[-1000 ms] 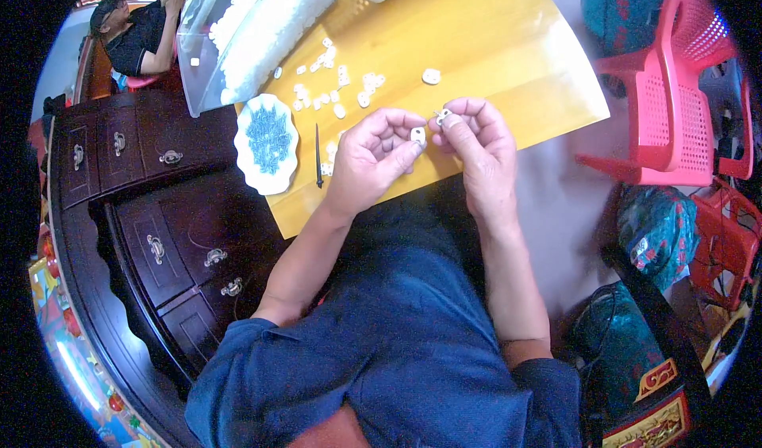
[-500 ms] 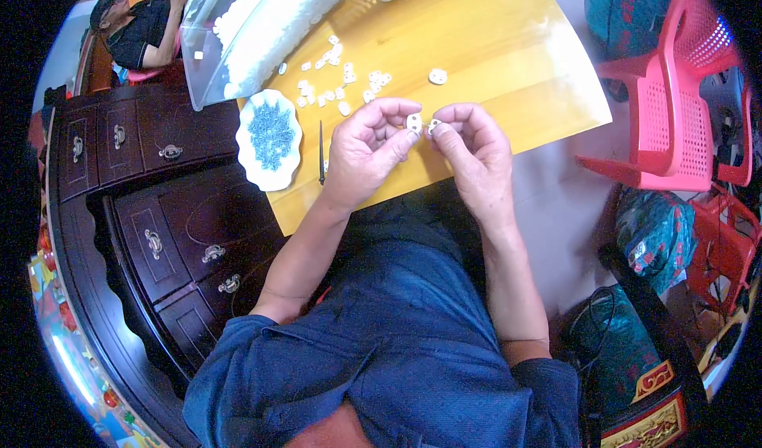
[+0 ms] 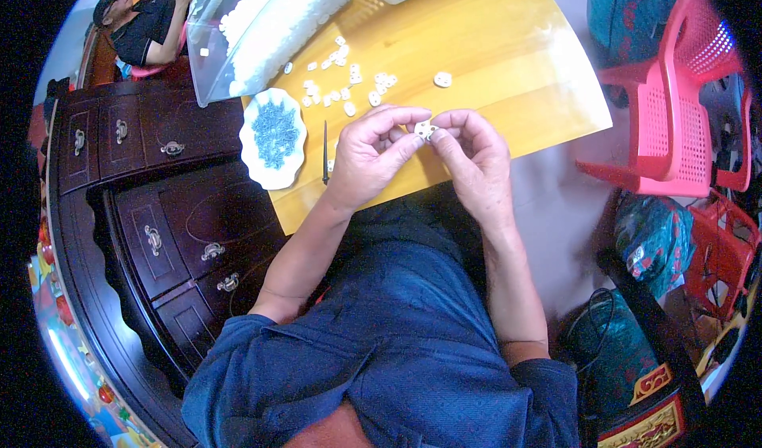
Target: Assembling small blue inserts into white plastic component housings.
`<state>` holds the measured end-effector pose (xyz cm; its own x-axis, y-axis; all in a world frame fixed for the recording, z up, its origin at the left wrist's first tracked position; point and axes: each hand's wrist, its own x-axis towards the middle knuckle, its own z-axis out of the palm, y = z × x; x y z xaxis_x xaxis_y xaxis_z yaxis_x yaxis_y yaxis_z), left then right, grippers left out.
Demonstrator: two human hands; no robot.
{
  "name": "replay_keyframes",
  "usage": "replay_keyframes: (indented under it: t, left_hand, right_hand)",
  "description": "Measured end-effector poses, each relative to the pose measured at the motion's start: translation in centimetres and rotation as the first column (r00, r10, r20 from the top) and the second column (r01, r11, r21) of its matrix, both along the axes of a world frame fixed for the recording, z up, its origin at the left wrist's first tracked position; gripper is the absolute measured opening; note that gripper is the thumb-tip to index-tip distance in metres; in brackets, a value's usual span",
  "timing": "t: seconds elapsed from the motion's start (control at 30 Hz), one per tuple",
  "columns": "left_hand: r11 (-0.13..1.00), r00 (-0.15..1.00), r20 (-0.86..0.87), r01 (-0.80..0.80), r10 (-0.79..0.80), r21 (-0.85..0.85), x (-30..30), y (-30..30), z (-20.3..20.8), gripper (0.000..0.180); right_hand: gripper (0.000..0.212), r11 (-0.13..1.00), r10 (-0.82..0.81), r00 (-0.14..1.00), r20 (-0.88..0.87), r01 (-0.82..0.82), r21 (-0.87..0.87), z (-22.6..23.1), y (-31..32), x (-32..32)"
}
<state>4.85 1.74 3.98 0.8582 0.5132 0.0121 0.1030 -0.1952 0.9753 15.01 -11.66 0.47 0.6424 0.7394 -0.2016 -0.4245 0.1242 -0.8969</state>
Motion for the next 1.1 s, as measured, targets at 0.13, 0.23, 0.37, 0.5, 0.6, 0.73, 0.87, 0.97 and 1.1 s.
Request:
replay_keyframes:
  t: [0.13,0.23,0.37,0.5,0.6,0.73,0.87,0.97,1.1]
  left_hand:
    - [0.999,1.0,0.02,0.002,-0.003,0.032,-0.1,0.0,0.1,0.023]
    - [0.997,1.0,0.003,0.031,-0.031,0.074,0.0,0.0,0.4,0.023]
    - [0.982,0.998,0.012,0.065,-0.068,0.177,0.0,0.3,0.4,0.024]
    - [0.969,0.991,-0.006,0.133,-0.134,0.208,0.0,0.5,0.6,0.031]
    - [0.938,0.988,-0.115,0.138,-0.106,0.318,0.5,-0.2,1.9,0.041]
    - [0.855,0.999,-0.017,0.034,-0.03,0.517,1.1,-1.1,0.7,0.049]
    - [0.722,1.0,0.004,0.019,-0.03,0.691,1.6,-0.8,0.3,0.041]
    - [0.703,0.999,0.017,0.023,-0.05,0.711,1.9,-0.8,0.5,0.037]
    - [0.761,0.997,0.04,0.027,-0.069,0.648,1.8,-0.5,0.1,0.031]
  right_hand:
    - [0.015,1.0,0.007,0.999,-0.042,-0.006,0.02,0.2,0.1,-0.1]
    - [0.016,1.0,0.014,0.998,-0.062,-0.013,0.011,-0.2,0.0,0.0]
    - [0.016,0.997,0.067,0.996,-0.064,-0.065,0.029,0.3,-0.1,0.2]
    - [0.016,0.992,0.122,0.985,-0.122,-0.124,-0.007,0.6,-0.3,0.5]
    - [0.017,0.994,0.111,0.978,-0.177,-0.113,-0.002,0.8,-0.4,0.7]
    - [0.014,0.999,0.054,0.976,-0.212,-0.052,0.015,1.2,0.0,0.5]
    - [0.011,0.999,0.044,0.98,-0.194,-0.047,-0.013,1.6,-0.3,0.7]
    - [0.016,0.996,0.077,0.975,-0.21,-0.064,0.066,0.4,-0.6,1.0]
    - [0.019,0.996,0.048,0.952,-0.301,-0.025,0.081,0.8,-0.4,0.7]
